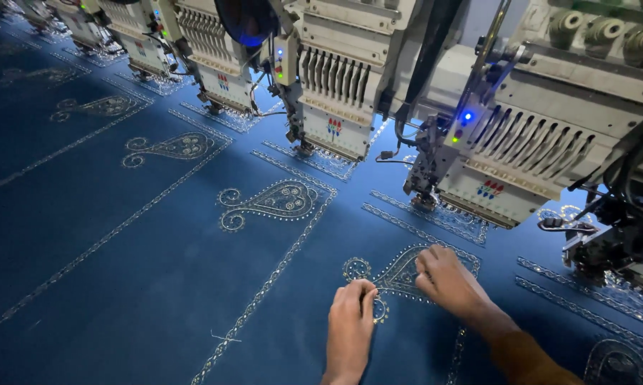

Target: Operating and monitoring a multi-head industrial embroidery machine to ensure patterns are correctly stitched onto fabric.

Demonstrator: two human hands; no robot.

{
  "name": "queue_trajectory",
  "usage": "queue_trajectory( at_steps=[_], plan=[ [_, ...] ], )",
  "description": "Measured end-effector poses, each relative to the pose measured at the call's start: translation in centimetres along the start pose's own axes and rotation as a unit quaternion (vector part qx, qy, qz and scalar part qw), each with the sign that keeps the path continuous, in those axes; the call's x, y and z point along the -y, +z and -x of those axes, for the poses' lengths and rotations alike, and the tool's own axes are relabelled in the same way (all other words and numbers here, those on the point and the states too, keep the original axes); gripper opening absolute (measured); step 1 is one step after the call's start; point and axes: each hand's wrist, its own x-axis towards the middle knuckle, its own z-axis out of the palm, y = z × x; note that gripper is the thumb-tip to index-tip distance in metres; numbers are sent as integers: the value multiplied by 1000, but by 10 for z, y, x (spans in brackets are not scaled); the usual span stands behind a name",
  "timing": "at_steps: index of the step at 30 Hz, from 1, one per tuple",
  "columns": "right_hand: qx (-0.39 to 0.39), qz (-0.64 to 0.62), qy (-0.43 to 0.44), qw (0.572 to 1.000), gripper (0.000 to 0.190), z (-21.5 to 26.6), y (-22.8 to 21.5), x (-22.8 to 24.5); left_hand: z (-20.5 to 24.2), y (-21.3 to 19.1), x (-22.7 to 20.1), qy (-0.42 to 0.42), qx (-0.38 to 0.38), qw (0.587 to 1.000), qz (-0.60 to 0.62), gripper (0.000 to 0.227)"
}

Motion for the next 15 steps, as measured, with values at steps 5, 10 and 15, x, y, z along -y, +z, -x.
queue_trajectory(
  at_steps=[5,10,15],
  plan=[
    [43,126,-108,985,20,-12,-17,7,2,-2,-1,1,3,1000,0,12],
    [107,70,-67,990,25,-26,-22,7,-1,0,2,16,11,1000,-14,11],
    [68,-45,-42,996,25,-27,-9,-1,-2,0,2,17,1,1000,-9,12]
  ],
)
